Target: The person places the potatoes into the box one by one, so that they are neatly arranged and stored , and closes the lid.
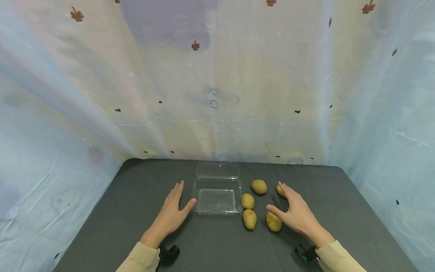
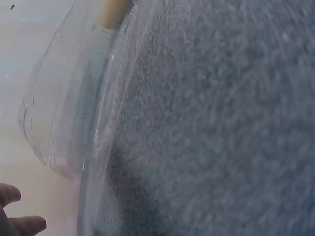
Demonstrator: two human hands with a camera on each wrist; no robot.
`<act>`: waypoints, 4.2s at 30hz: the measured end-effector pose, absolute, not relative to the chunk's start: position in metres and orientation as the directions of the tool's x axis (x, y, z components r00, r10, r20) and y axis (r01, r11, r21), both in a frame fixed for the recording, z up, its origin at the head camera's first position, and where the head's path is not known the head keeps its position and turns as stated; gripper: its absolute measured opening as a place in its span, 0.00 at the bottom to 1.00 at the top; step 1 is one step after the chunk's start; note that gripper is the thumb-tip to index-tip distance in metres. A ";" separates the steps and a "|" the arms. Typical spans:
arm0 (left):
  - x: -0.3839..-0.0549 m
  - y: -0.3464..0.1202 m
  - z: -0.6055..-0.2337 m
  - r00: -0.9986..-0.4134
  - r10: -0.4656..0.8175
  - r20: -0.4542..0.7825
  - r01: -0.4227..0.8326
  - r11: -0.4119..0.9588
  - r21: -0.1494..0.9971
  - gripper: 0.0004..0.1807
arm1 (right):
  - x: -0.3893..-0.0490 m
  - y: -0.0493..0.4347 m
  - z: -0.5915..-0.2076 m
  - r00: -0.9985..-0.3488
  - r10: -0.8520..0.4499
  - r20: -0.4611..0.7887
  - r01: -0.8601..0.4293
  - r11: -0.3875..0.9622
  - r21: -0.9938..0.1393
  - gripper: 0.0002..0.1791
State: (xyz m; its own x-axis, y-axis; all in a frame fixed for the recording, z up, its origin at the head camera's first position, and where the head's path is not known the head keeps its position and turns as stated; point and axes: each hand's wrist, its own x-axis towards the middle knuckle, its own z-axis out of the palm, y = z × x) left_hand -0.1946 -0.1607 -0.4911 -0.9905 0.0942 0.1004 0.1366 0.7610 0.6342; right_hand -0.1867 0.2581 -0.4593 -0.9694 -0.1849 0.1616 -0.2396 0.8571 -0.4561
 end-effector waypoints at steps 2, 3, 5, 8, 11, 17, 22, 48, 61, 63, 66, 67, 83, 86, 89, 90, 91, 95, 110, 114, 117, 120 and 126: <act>-0.194 -0.160 -0.491 -0.989 0.103 0.104 0.146 0.735 0.663 0.49 | -0.184 0.259 -0.460 -0.973 -0.186 0.134 -0.228 0.832 -0.506 0.51; -0.194 -0.160 -0.491 -0.989 0.107 0.102 0.148 0.716 0.682 0.48 | -0.184 0.260 -0.460 -0.974 -0.189 0.121 -0.225 0.814 -0.536 0.50; -0.192 -0.159 -0.491 -0.989 0.109 0.101 0.148 0.671 0.726 0.46 | -0.182 0.260 -0.462 -0.976 -0.199 0.089 -0.212 0.767 -0.606 0.49; -0.192 -0.156 -0.493 -0.987 0.126 0.101 0.154 0.556 0.817 0.44 | -0.179 0.262 -0.464 -0.974 -0.221 0.048 -0.192 0.698 -0.690 0.45; -0.192 -0.154 -0.495 -0.985 0.143 0.098 0.149 0.411 0.899 0.41 | -0.178 0.265 -0.467 -0.967 -0.254 0.015 -0.175 0.624 -0.762 0.41; -0.192 -0.148 -0.499 -0.982 0.177 0.063 0.100 0.210 0.973 0.40 | -0.176 0.270 -0.473 -0.950 -0.308 -0.048 -0.124 0.516 -0.847 0.38; -0.189 -0.145 -0.500 -0.982 0.182 0.053 0.084 0.164 0.983 0.38 | -0.176 0.275 -0.477 -0.935 -0.343 -0.088 -0.088 0.466 -0.880 0.38; -0.195 -0.148 -0.515 -0.945 0.305 -0.116 -0.056 0.198 0.979 0.41 | -0.174 0.287 -0.494 -0.881 -0.417 -0.224 -0.011 0.491 -0.871 0.38; -0.192 -0.148 -0.511 -0.944 0.309 -0.114 -0.057 0.188 0.981 0.39 | -0.174 0.283 -0.495 -0.899 -0.390 -0.197 -0.031 0.506 -0.862 0.41; -0.193 -0.148 -0.512 -0.943 0.315 -0.110 -0.052 0.187 0.981 0.39 | -0.172 0.284 -0.494 -0.900 -0.392 -0.188 -0.040 0.506 -0.861 0.41; -0.194 -0.147 -0.513 -0.942 0.319 -0.105 -0.046 0.188 0.981 0.39 | -0.171 0.284 -0.493 -0.905 -0.387 -0.176 -0.050 0.507 -0.860 0.40; -0.194 -0.147 -0.512 -0.942 0.320 -0.104 -0.045 0.187 0.981 0.39 | -0.170 0.284 -0.493 -0.906 -0.387 -0.172 -0.053 0.508 -0.859 0.40; -0.192 -0.146 -0.512 -0.935 0.345 -0.087 -0.027 0.174 0.984 0.40 | -0.169 0.283 -0.497 -0.924 -0.349 -0.153 -0.066 0.543 -0.837 0.36; -0.193 -0.146 -0.513 -0.935 0.342 -0.091 -0.036 0.163 0.986 0.39 | -0.168 0.282 -0.496 -0.927 -0.347 -0.141 -0.073 0.538 -0.840 0.36; -0.193 -0.146 -0.514 -0.936 0.342 -0.081 -0.029 0.155 0.988 0.39 | -0.168 0.281 -0.495 -0.932 -0.332 -0.143 -0.063 0.540 -0.839 0.36; -0.193 -0.146 -0.514 -0.937 0.341 -0.078 -0.026 0.155 0.988 0.39 | -0.169 0.280 -0.495 -0.934 -0.326 -0.145 -0.059 0.543 -0.838 0.36; -0.194 -0.146 -0.514 -0.937 0.341 -0.074 -0.022 0.155 0.988 0.39 | -0.169 0.280 -0.495 -0.936 -0.321 -0.145 -0.057 0.543 -0.838 0.36; -0.194 -0.146 -0.515 -0.939 0.336 -0.066 -0.011 0.163 0.987 0.39 | -0.169 0.278 -0.495 -0.941 -0.312 -0.128 -0.068 0.547 -0.834 0.36; -0.191 -0.145 -0.512 -0.942 0.331 -0.058 -0.008 0.150 0.989 0.38 | -0.176 0.277 -0.492 -0.958 -0.277 -0.068 -0.096 0.538 -0.838 0.35; -0.192 -0.145 -0.515 -0.941 0.333 -0.056 -0.001 0.164 0.986 0.38 | -0.178 0.273 -0.481 -0.961 -0.274 -0.044 -0.109 0.518 -0.849 0.35; -0.193 -0.146 -0.516 -0.940 0.337 -0.059 -0.001 0.171 0.985 0.39 | -0.179 0.268 -0.472 -0.960 -0.279 -0.028 -0.123 0.507 -0.853 0.36; -0.193 -0.147 -0.517 -0.938 0.340 -0.061 -0.002 0.169 0.986 0.39 | -0.182 0.261 -0.464 -0.960 -0.279 -0.015 -0.132 0.503 -0.854 0.36; -0.193 -0.146 -0.514 -0.939 0.337 -0.064 -0.006 0.168 0.986 0.38 | -0.189 0.247 -0.455 -0.965 -0.261 0.027 -0.166 0.529 -0.832 0.37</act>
State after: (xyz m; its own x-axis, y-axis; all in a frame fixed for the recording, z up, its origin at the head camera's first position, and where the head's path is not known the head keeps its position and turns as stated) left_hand -0.1925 -0.1463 -0.5138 -0.9392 0.3375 -0.0636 -0.0064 0.1679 0.9858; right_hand -0.1892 0.2470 -0.4550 -0.9651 -0.2606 0.0273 -0.1664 0.5290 -0.8321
